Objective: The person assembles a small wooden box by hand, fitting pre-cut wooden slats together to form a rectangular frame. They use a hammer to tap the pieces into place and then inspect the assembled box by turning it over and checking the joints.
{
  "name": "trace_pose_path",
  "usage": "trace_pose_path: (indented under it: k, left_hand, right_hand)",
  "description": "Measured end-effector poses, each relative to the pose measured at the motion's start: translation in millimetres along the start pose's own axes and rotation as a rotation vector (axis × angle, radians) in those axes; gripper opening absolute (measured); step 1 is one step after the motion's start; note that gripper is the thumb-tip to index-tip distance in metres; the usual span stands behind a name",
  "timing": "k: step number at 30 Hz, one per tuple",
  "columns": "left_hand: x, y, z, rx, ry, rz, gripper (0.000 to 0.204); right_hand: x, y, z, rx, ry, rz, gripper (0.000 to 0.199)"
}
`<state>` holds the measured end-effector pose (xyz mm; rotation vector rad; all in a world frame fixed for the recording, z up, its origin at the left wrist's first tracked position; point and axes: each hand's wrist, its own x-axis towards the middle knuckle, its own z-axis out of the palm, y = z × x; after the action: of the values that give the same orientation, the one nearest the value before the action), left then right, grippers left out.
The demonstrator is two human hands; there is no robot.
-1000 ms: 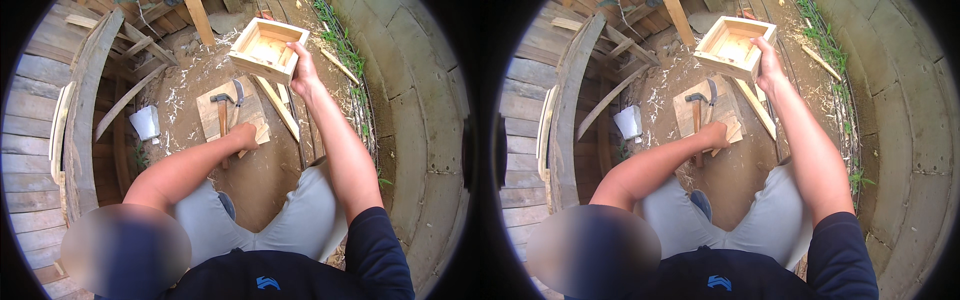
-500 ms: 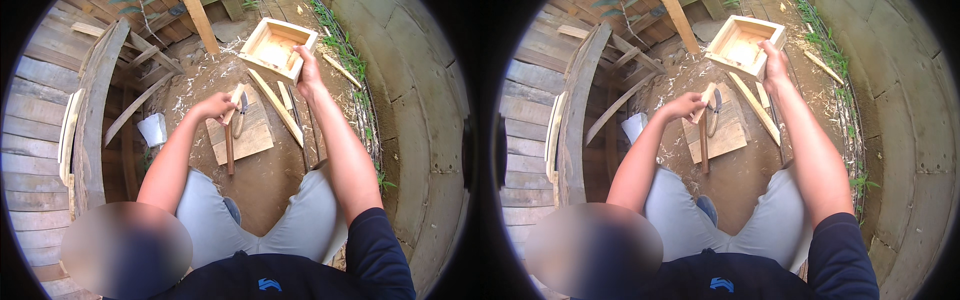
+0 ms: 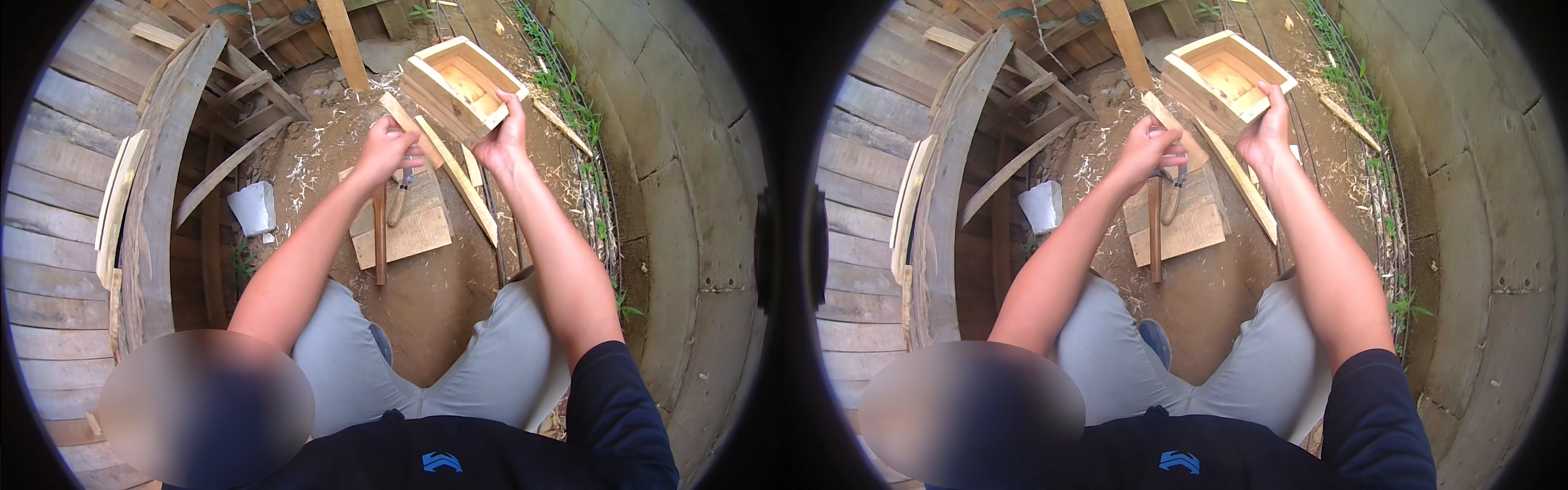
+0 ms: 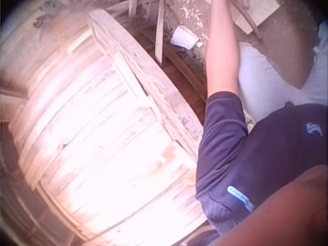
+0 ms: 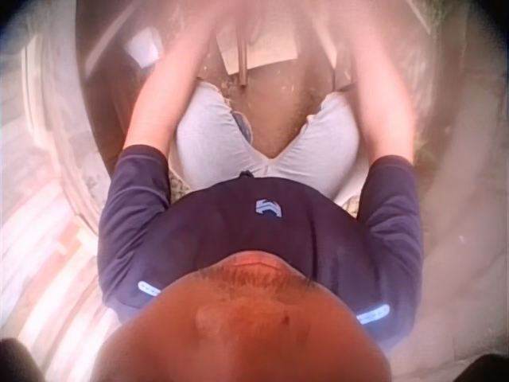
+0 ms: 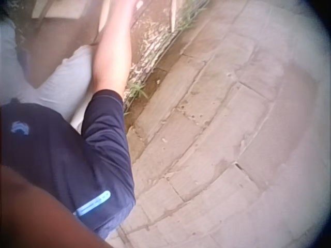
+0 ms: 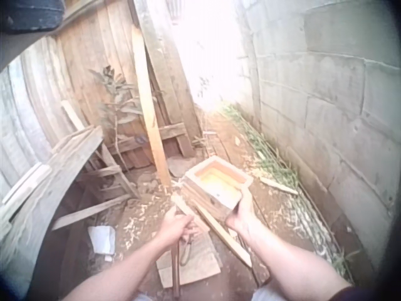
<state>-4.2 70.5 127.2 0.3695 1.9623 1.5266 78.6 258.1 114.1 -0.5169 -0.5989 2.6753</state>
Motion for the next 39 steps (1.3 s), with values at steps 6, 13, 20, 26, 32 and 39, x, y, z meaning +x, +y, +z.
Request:
trace_pose_path:
  k: [6,13,20,26,32,39]
  left_hand:
    - [-17.5,16.9,26.6,-0.215,0.143,0.092,0.04]
    - [-16.0,13.5,24.4,-0.244,0.09,0.119,0.043]
    - [-14.5,14.7,24.6,-0.261,0.11,0.133,0.048]
    - [-15.9,15.9,22.5,-0.261,0.106,0.115,0.053]
    - [-16.7,16.1,26.3,-0.271,0.11,0.117,0.054]
    - [-16.8,14.3,24.5,-0.27,0.082,0.178,0.05]
  right_hand:
    - [-18.7,6.2,18.2,0.078,0.033,0.029,0.066]
    - [-14.9,16.0,11.7,0.035,-0.003,0.054,0.068]
    - [-16.8,16.3,15.1,0.016,-0.015,0.055,0.069]
    - [-24.4,18.0,22.8,-0.006,0.013,0.035,0.067]
    - [-25.1,17.1,23.2,0.007,0.028,0.038,0.065]
    - [-25.8,17.2,25.3,0.021,-0.003,0.048,0.065]
